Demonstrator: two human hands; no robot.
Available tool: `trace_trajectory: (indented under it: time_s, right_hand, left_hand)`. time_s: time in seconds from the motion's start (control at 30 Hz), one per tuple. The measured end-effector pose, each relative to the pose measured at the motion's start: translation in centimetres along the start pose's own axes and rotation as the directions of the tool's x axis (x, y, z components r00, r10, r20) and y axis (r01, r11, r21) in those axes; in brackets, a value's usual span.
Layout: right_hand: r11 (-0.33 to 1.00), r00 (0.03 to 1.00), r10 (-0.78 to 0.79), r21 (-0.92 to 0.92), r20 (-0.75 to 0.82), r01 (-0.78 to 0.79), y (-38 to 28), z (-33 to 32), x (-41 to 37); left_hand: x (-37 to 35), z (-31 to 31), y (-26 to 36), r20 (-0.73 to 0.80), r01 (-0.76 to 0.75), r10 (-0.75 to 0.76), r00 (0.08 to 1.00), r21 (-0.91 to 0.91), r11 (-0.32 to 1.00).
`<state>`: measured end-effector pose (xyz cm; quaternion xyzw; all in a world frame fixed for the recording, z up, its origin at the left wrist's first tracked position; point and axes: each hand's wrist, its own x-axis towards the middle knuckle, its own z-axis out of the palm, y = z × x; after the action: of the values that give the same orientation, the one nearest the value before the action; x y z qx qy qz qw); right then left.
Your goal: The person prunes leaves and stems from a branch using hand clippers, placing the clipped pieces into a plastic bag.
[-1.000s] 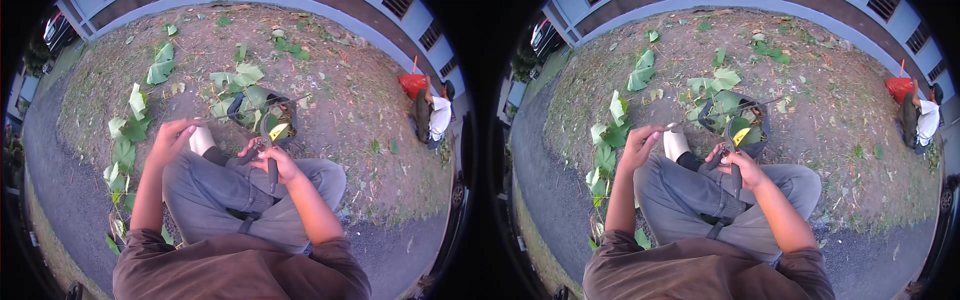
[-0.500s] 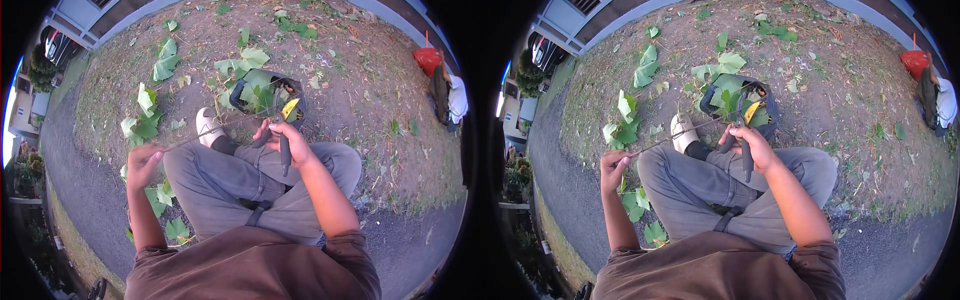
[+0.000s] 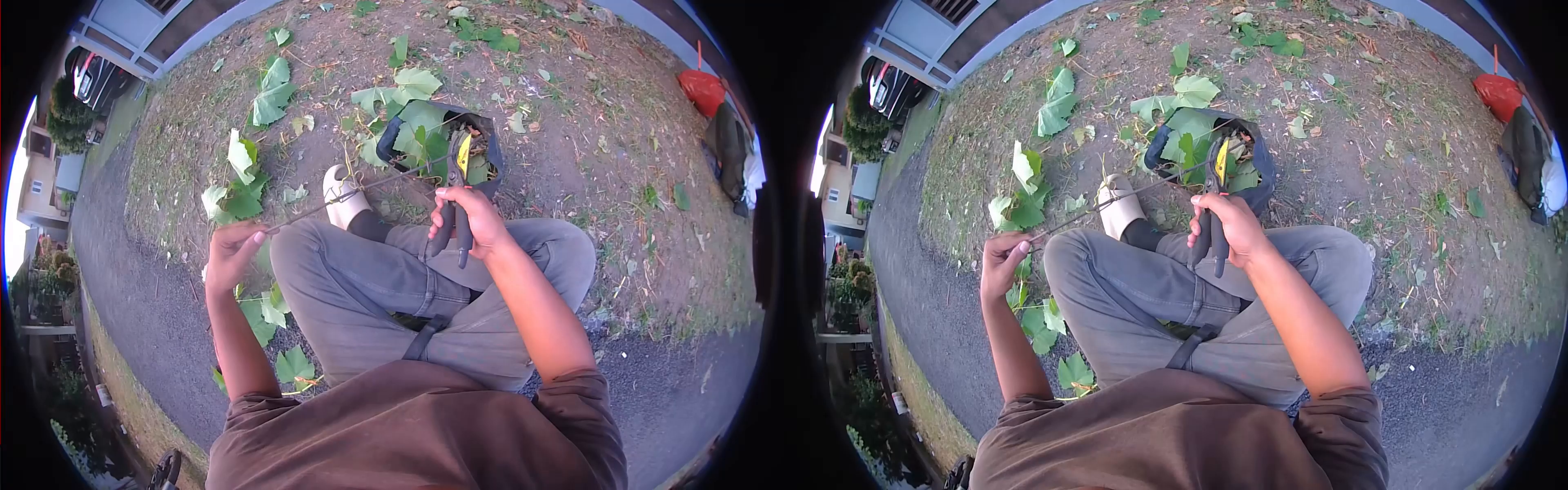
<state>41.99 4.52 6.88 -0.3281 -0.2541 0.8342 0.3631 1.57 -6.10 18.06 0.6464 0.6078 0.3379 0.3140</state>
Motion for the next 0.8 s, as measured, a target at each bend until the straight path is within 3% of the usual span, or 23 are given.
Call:
trace_trajectory:
  time_s: [0.13, 0.23, 0.3, 0.43, 0.53, 0.6, 0.7, 0.73, 0.8]
  right_hand:
    - [1.000, 1.000, 0.012, -0.006, -0.009, -0.012, 0.5, -0.1, 0.3]
    - [1.000, 0.999, 0.014, -0.023, -0.040, -0.015, 0.5, 0.0, 0.3]
    - [0.999, 0.997, 0.021, -0.022, -0.077, -0.023, 0.8, -0.1, 0.4]
    - [1.000, 0.996, 0.029, -0.001, -0.080, -0.030, 0.9, -0.1, 0.6]
    - [0.999, 0.996, 0.036, -0.006, -0.082, -0.037, 0.9, -0.4, 0.5]
    - [0.999, 0.997, 0.042, 0.014, -0.070, -0.041, 0.4, -1.1, 0.8]
    - [1.000, 1.000, 0.017, 0.019, 0.000, -0.017, -0.7, -1.5, 0.8]
    - [0.998, 0.992, 0.061, 0.024, 0.108, -0.064, -0.9, -1.5, 0.7]
    - [0.997, 0.987, 0.076, -0.039, 0.139, -0.071, -0.3, -0.5, 0.4]
  left_hand:
    - [0.3, -0.1, -1.0, -0.039, 0.116, -0.118, 0.992, -0.030, 0.993]
    - [1.3, 0.6, -0.7, -0.041, 0.068, -0.067, 0.997, 0.037, 0.997]
    - [1.9, 1.9, -0.2, -0.144, -0.056, 0.055, 0.988, -0.007, 0.998]
    - [2.4, 2.6, -0.5, -0.170, 0.014, -0.024, 0.985, -0.061, 0.998]
    - [2.5, 2.5, -0.6, -0.177, 0.031, -0.026, 0.984, 0.030, 0.999]
    - [2.2, 1.8, -0.9, -0.303, 0.270, -0.275, 0.912, -0.060, 0.961]
    - [1.6, 0.9, -1.5, -0.251, 0.155, -0.179, 0.951, -0.111, 0.982]
    - [1.8, 1.0, -1.8, -0.252, 0.069, -0.092, 0.963, -0.100, 0.993]
    - [1.8, 1.1, -2.0, -0.231, 0.046, -0.063, 0.971, -0.076, 0.996]
